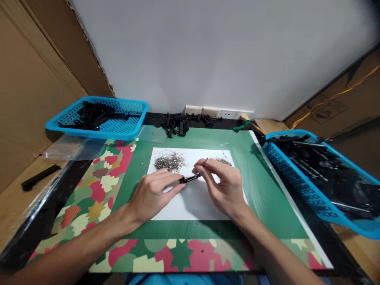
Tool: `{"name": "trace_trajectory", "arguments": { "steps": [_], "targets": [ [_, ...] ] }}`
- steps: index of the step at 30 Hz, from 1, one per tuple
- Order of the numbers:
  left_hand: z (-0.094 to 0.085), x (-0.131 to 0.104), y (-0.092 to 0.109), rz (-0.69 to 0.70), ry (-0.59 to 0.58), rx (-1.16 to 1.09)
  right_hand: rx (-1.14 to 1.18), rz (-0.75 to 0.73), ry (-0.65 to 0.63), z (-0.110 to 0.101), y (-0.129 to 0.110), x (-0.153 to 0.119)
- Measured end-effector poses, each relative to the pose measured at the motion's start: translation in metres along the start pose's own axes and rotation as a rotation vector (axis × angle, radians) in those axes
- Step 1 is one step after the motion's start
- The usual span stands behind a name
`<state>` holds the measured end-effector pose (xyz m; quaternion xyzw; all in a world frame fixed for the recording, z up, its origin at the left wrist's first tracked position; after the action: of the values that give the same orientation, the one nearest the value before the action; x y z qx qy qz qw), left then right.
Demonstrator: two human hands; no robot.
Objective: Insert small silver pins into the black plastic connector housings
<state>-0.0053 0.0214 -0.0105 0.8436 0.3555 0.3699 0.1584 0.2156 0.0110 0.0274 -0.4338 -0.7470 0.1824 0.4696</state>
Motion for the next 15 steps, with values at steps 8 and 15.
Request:
{"name": "trace_trajectory", "arguments": {
  "steps": [8, 15],
  "targets": [
    [-0.006, 0.001, 0.009, 0.076, 0.117, -0.152, -0.445, -0.3, -0.268, -0.013, -0.01, -0.014],
    [-0.006, 0.0, 0.018, 0.05, -0.043, -0.166, -0.729, -0.198, 0.016, -0.083, -0.003, -0.04]
  ]
}}
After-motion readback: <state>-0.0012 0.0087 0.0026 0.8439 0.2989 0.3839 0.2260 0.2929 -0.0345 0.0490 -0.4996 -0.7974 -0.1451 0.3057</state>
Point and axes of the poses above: each hand's wrist, its own x-axis towards the middle knuckle, its own z-axis out of the palm, y = z × x, the point moved 1 cm from there along x, towards the middle knuckle, and after that the axes turned 1 degree about x, right-handed, at the moved point
